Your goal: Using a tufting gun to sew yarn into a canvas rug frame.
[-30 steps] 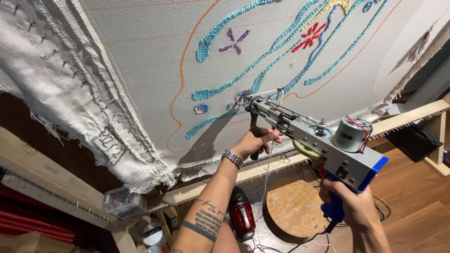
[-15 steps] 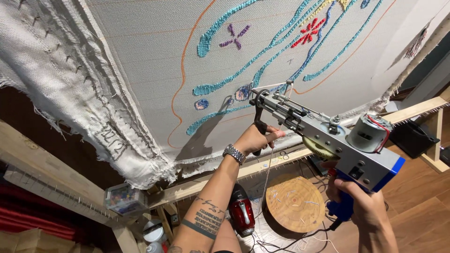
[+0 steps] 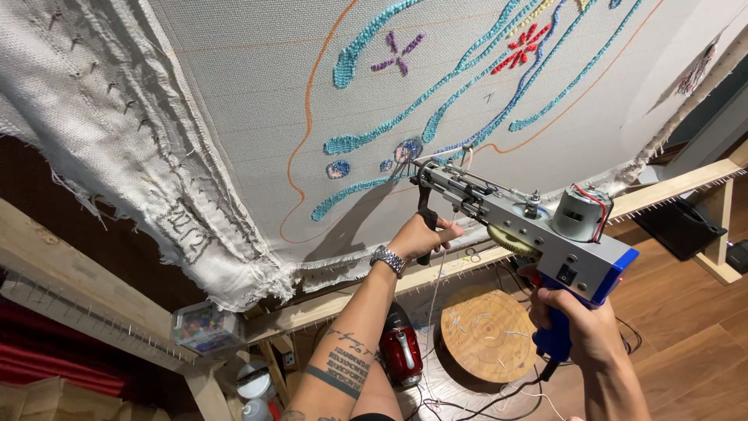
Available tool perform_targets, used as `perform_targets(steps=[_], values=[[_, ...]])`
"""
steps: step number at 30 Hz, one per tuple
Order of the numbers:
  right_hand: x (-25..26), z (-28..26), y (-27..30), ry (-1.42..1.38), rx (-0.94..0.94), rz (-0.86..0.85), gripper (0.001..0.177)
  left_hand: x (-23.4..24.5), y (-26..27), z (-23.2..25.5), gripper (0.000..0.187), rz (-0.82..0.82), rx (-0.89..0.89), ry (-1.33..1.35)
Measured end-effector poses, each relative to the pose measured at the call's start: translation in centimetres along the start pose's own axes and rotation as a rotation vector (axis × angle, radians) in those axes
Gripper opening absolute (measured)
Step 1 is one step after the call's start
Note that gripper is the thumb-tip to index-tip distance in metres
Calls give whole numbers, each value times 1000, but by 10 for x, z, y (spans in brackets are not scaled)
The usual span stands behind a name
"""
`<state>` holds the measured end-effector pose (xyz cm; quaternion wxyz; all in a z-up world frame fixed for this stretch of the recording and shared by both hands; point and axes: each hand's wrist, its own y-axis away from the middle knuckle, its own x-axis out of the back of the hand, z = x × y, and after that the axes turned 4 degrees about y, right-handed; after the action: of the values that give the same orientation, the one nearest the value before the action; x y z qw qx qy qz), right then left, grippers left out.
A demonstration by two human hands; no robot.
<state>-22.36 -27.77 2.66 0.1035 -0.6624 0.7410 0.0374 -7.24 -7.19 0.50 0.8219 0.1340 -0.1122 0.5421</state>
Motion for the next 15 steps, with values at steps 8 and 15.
perform_targets(steps=[8, 15], values=[[-4, 1, -2, 52, -39, 14, 36, 2, 4, -1, 33, 0, 33, 95], [-14, -4, -9, 30, -54, 29, 29, 8, 7, 9, 41, 23, 84, 92]])
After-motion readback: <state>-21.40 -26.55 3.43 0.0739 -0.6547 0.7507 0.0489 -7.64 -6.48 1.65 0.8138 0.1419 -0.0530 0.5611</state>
